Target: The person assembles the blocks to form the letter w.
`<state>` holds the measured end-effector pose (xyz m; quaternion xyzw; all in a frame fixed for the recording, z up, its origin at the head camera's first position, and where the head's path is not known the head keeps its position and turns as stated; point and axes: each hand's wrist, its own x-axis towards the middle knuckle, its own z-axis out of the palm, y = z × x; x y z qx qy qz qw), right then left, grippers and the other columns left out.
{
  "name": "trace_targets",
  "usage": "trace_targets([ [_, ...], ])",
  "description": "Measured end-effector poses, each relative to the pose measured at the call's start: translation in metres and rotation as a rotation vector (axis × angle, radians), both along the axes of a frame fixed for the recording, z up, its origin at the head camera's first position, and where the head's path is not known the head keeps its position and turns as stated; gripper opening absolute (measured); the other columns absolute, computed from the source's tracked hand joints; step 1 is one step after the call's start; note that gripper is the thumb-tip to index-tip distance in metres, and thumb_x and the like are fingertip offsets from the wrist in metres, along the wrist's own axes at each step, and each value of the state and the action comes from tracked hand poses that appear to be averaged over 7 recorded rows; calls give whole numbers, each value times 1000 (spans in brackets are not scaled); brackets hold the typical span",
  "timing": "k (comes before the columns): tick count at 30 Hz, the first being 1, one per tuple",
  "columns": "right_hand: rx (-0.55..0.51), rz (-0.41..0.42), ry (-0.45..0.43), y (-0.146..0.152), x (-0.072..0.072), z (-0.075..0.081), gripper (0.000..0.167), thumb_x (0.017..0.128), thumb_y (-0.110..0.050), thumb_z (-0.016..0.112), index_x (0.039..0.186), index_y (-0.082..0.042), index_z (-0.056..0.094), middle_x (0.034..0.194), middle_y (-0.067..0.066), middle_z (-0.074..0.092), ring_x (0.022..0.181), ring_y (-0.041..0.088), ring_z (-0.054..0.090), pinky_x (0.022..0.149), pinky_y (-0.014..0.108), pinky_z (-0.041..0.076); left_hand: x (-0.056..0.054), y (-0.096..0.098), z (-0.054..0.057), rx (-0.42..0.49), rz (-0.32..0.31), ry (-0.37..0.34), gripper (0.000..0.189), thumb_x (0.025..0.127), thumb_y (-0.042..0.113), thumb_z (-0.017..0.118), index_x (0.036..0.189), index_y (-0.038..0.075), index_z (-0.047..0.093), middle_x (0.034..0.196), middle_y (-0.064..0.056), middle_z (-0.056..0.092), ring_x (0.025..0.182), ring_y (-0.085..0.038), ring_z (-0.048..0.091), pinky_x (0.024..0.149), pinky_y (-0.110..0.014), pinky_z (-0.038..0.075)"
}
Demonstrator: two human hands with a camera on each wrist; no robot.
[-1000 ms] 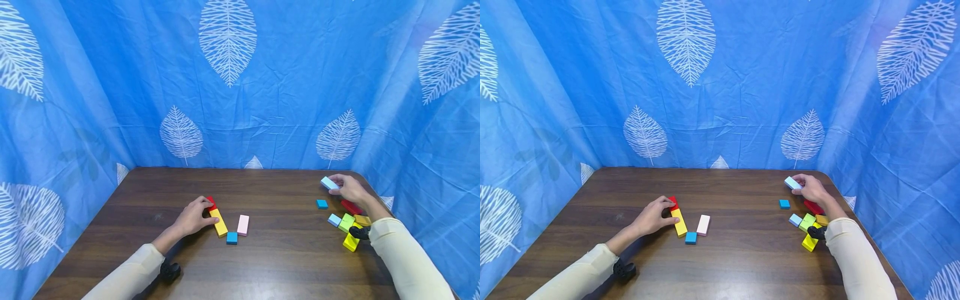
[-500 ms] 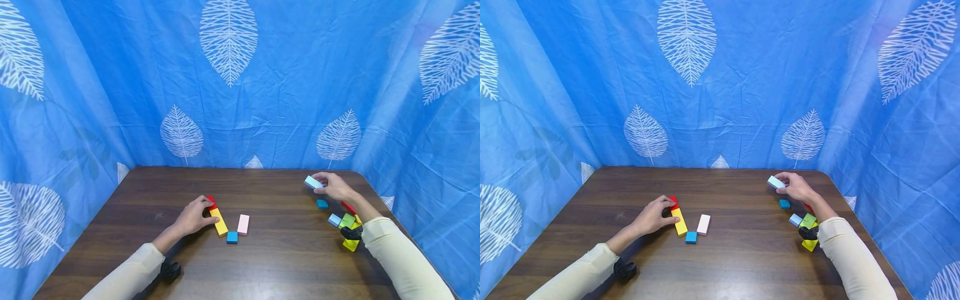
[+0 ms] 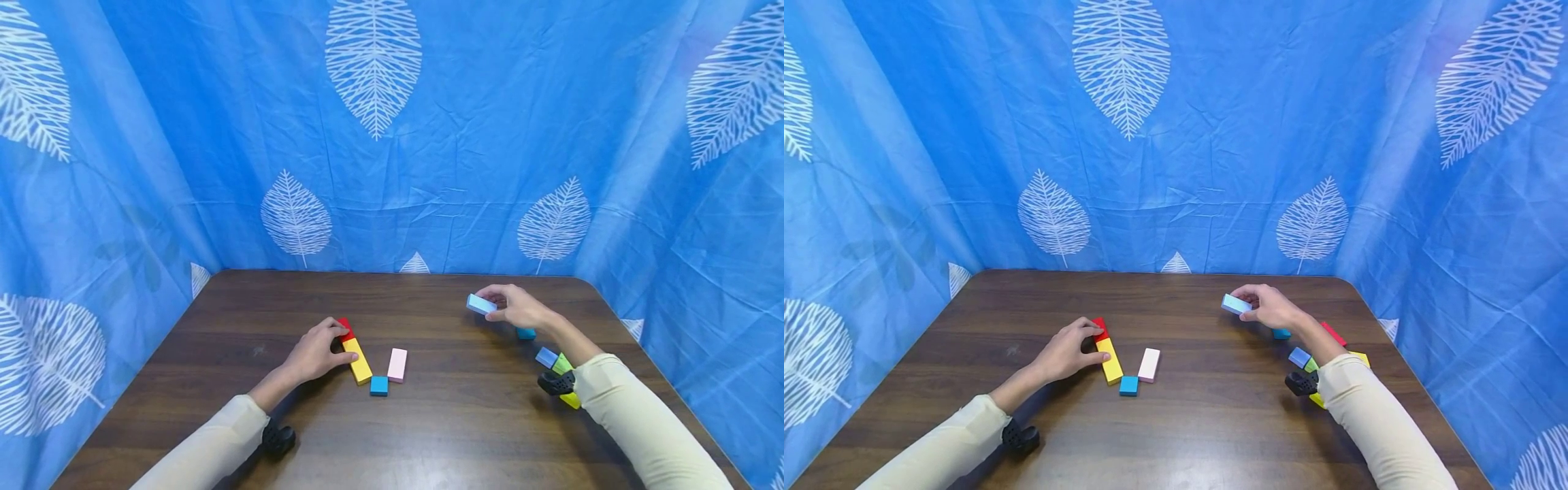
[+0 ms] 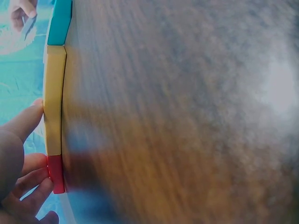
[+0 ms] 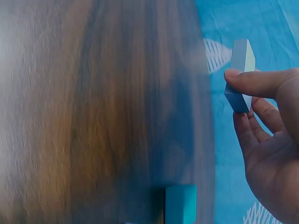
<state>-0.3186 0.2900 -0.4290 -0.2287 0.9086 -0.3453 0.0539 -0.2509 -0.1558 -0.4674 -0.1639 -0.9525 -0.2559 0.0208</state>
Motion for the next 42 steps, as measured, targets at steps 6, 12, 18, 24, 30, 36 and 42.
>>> trace_targets([
  [6, 14, 78, 32, -22, 1, -2, 39, 93, 0, 75, 131, -1, 66, 117, 10, 67, 103, 27, 60, 93, 49, 51, 0, -1, 0, -4, -2, 10, 60, 83, 33, 89, 131, 3, 70, 118, -9, 62, 100, -24, 60, 92, -43, 57],
  [12, -15, 142, -22, -45, 5, 0, 40, 92, 2, 75, 131, -4, 66, 118, 7, 66, 106, 26, 60, 97, 49, 50, 0, -1, 0, -4, 1, 6, 60, 83, 33, 90, 131, 3, 70, 117, -9, 62, 99, -24, 59, 90, -42, 57],
  [18, -31, 205, -49, -68, 6, -1, 40, 92, 3, 74, 131, -2, 66, 123, 9, 66, 112, 27, 61, 102, 49, 50, 0, 0, 1, -8, 0, 4, 60, 83, 34, 90, 131, 4, 70, 116, -8, 62, 98, -23, 59, 91, -42, 57],
  [24, -47, 263, -47, -88, 3, -7, 38, 92, 5, 73, 130, 0, 66, 124, 10, 66, 115, 27, 61, 103, 46, 50, 0, -1, 0, 0, 3, 1, 60, 83, 33, 90, 131, 4, 70, 117, -9, 62, 98, -24, 59, 90, -42, 58],
  [30, 22, 317, 23, -110, -1, -10, 37, 91, 7, 74, 127, -4, 70, 122, 6, 66, 114, 23, 61, 101, 39, 52, -1, -1, 1, 2, 4, 2, 60, 83, 33, 90, 131, 4, 70, 118, -9, 62, 99, -24, 60, 90, -42, 58],
  [36, 180, 393, 160, -126, -4, -12, 38, 91, 6, 74, 126, -8, 72, 122, 3, 68, 111, 19, 61, 96, 39, 51, -1, -1, 2, 5, 1, 4, 60, 83, 33, 90, 131, 3, 70, 116, -9, 62, 98, -23, 59, 89, -41, 58],
  [42, 230, 468, 152, -137, -6, -16, 40, 91, 11, 68, 123, -11, 74, 123, 1, 67, 114, 17, 60, 99, 38, 49, -1, -1, 2, 5, -7, 3, 60, 83, 32, 89, 131, 2, 70, 116, -9, 62, 97, -23, 59, 88, -41, 58],
])
